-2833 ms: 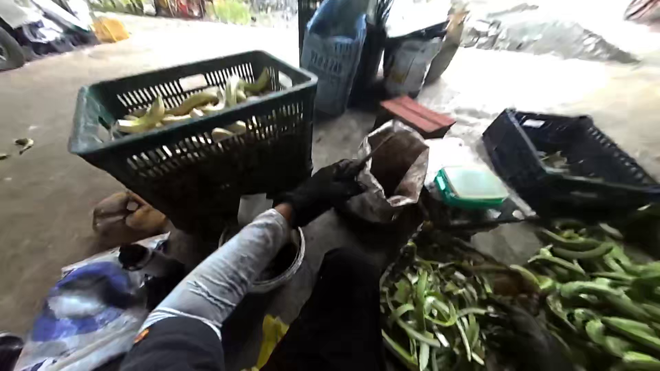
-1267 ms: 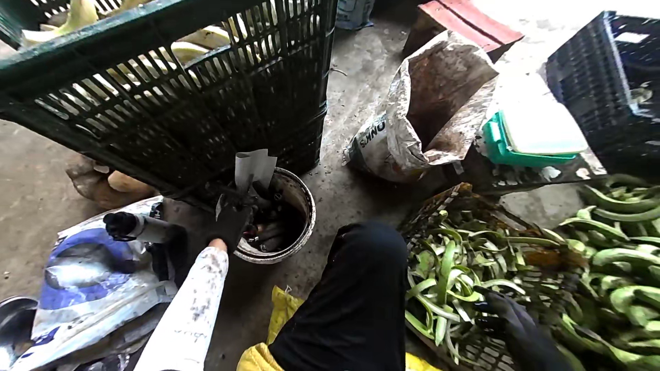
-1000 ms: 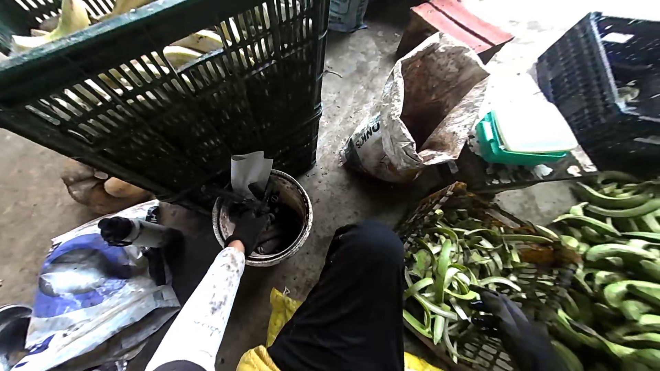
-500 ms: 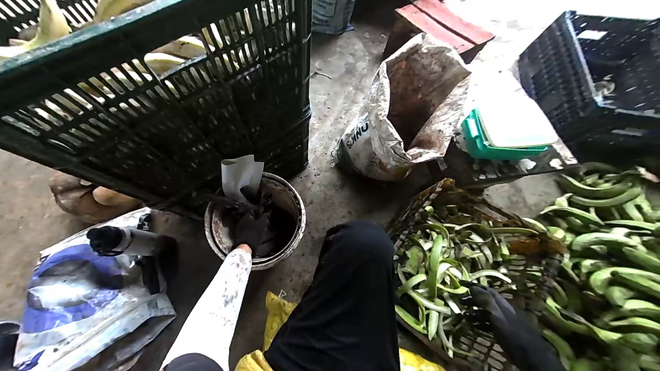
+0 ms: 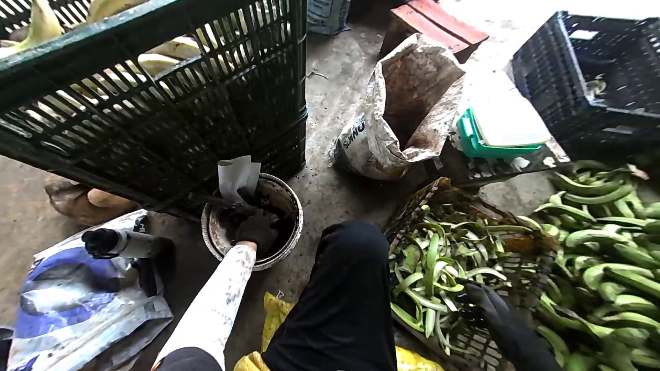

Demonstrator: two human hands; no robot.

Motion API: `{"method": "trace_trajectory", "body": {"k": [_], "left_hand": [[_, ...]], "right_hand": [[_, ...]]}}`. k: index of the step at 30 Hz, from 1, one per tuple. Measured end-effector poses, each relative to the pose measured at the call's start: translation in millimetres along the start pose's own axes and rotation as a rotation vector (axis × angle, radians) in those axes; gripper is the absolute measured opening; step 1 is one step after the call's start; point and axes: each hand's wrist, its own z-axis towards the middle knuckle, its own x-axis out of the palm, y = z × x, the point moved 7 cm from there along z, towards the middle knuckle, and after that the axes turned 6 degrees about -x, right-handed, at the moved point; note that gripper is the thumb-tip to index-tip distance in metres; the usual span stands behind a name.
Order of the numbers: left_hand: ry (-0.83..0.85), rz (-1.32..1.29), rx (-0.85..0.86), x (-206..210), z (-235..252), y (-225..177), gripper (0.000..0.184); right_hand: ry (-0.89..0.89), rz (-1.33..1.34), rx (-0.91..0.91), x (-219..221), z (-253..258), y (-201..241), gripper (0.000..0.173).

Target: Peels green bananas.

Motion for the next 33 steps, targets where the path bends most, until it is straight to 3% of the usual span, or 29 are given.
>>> {"method": "trace_trajectory", "body": {"k": [4,7,11,14,16,19,25,28,33], "left_hand": [[-0.004,-0.111,-0.017,-1.7,3.5,5.9,0.051],[-0.108,-0.407,-0.019,-11.1,-3.0,16.0,0.047],[-0.261,-0.837,-0.265,-31.5,-22.7,46.4,0.052],[-0.361,-1.039,-0.34,-60.0,-45.3,66.7,0.051],[-0.386,-1.023,-0.332,-73.3,-45.4,80.0,0.05],[-0.328,-0.741,-0.272,-95.6,-36.1,79.9,0.045],[0.016,-0.281,-0.097,-94.3,20.5,50.4,0.049],[0.178,-0.256,-0.11,-112.4,-7.3,22.6,0.049],[0.108,-0.356,-0.137,-114.6,-22.0,21.7,0.043]], "right_hand": [[-0.013,0.037,0.02,-2.4,-2.4,-0.8,0.053],[-0.015,0.085,0.042,-0.3,-1.6,-4.5,0.05],[0.008,0.089,0.07,2.7,1.5,-3.2,0.048],[0.005,0.067,0.059,2.9,3.2,-2.0,0.049],[0.002,0.051,0.051,3.6,4.5,-2.3,0.05],[0.018,0.034,0.041,7.3,7.7,-2.4,0.051],[0.013,0.043,0.044,6.0,7.4,-3.5,0.052],[-0.003,0.033,0.032,2.4,4.3,-5.0,0.052],[-0.021,-0.003,0.011,-2.1,-2.0,-2.8,0.054]]}}
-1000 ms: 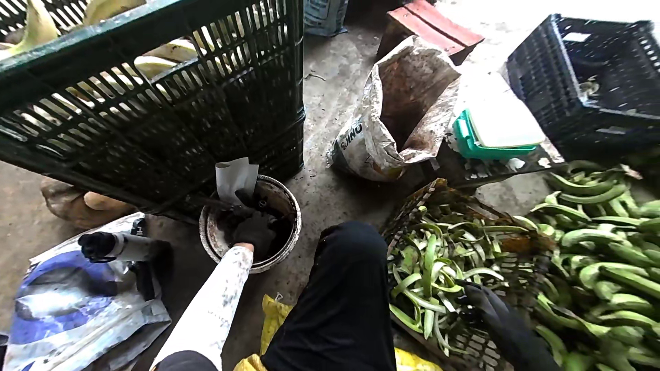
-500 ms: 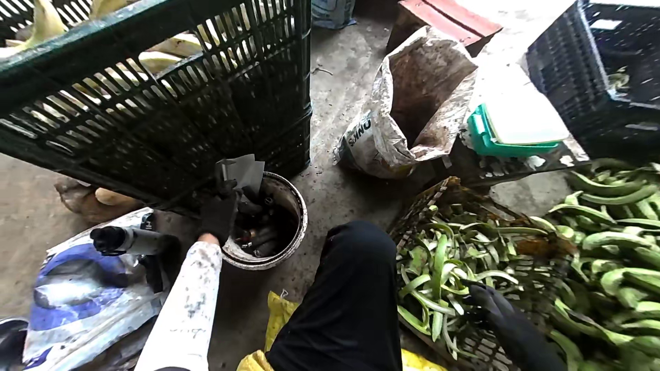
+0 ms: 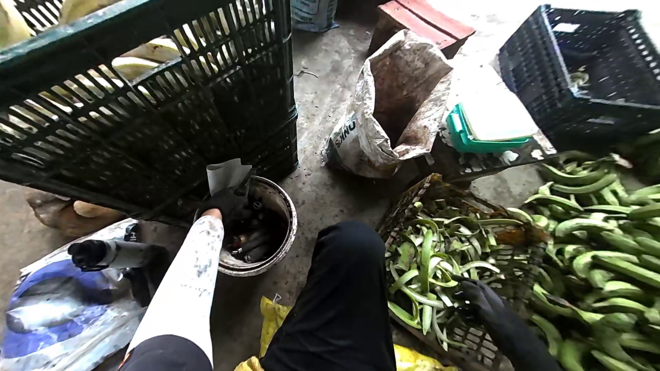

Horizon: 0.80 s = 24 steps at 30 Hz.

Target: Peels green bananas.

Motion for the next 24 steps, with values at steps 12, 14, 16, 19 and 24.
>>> {"method": "trace_trajectory", "body": {"k": [12,14,16,19,24], "left_hand": [[-0.443,0.069,0.171,-61.6,-70.9,-7.5,0.032],[-0.535,0.039,0.29,-77.0,-107.7,-29.8,0.03],[-0.587,-0.107,0.441,-82.0,-141.4,-62.8,0.028],[-0.465,-0.591,0.84,-46.4,-193.7,-145.7,0.023],[0.079,-0.809,1.262,72.3,-269.9,-285.1,0.025]], "right_hand": [[-0.054,0.081,-0.097,-14.7,-1.6,38.6,0.047],[-0.06,0.235,-0.129,-19.6,-10.6,67.7,0.043],[0.01,0.424,-0.22,-17.1,-17.7,104.1,0.042],[0.17,0.552,-0.494,-15.5,-28.4,169.5,0.053],[-0.059,1.108,-0.758,-74.8,-40.1,214.5,0.045]]}}
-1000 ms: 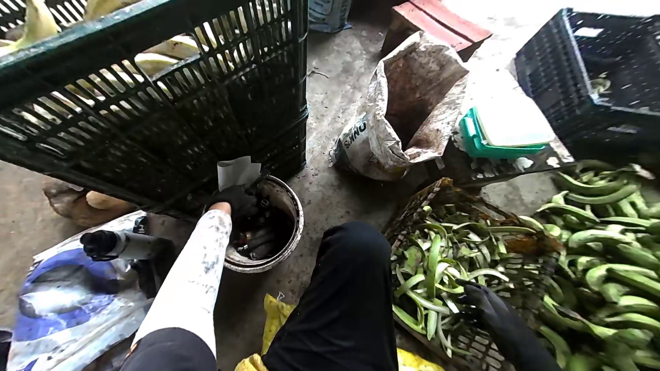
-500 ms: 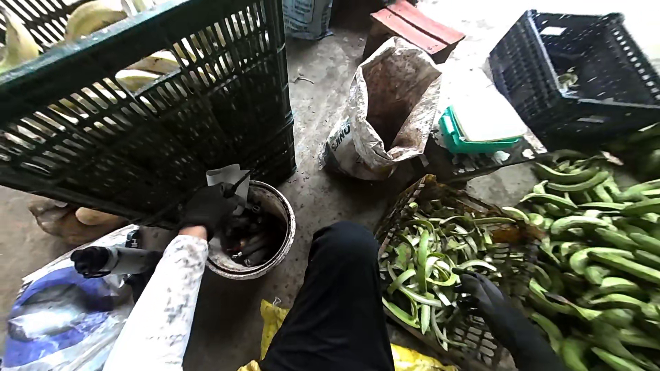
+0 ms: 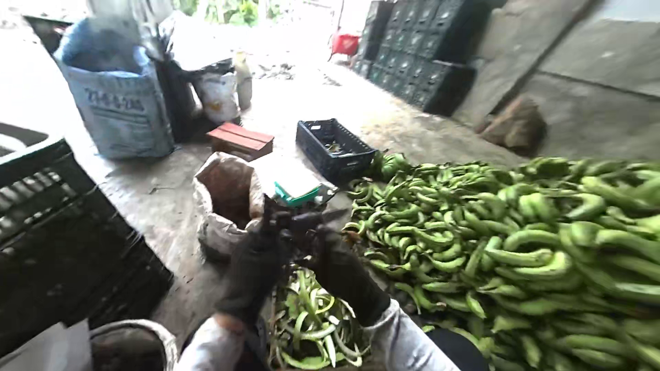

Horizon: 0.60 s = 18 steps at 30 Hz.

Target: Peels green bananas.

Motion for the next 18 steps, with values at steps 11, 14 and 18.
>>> {"method": "trace_trajectory", "body": {"k": [11,14,18], "left_hand": [[0.411,-0.006,-0.335,119.2,15.3,71.0,0.058],[0.325,0.439,-0.227,108.8,27.6,76.7,0.059],[0.148,0.806,0.071,112.6,38.5,71.2,0.066]], "right_hand": [[-0.4,-0.248,0.001,-171.1,-48.5,32.6,0.045],[-0.449,-0.357,0.087,-175.6,-57.9,34.6,0.042],[-0.458,-0.621,0.191,-171.5,-57.1,39.7,0.041]]}}
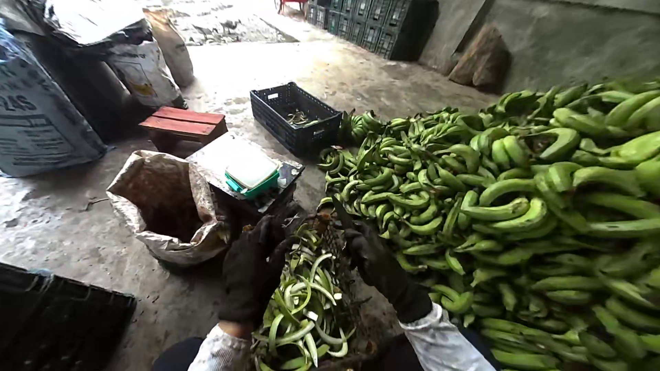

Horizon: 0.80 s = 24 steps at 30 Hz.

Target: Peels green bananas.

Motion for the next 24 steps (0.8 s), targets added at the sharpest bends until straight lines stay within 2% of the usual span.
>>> {"method": "trace_trajectory", "body": {"k": [5,11,15,19,21,24], "left_hand": [[-0.13,0.095,0.086,-4.6,-0.3,-14.7,0.054],[-0.18,0.101,0.12,-4.2,-4.1,-10.3,0.051],[-0.108,0.097,0.064,-4.0,-5.6,-8.1,0.055],[-0.013,0.119,-0.005,-1.1,-5.7,-3.6,0.057],[-0.036,0.118,0.004,-3.8,-5.8,-3.3,0.056],[-0.065,0.126,0.018,-5.2,-6.3,-0.6,0.055]], "right_hand": [[0.023,-0.34,-0.114,6.3,-3.6,6.0,0.05],[0.123,-0.378,-0.143,21.2,-6.5,3.1,0.05],[0.222,-0.285,-0.057,34.2,-8.4,-1.9,0.069],[0.125,-0.033,-0.038,34.7,-3.6,-0.5,0.058],[0.089,0.057,-0.056,29.7,-0.1,0.1,0.051],[0.159,-0.117,-0.132,27.2,3.4,-1.4,0.042]]}}
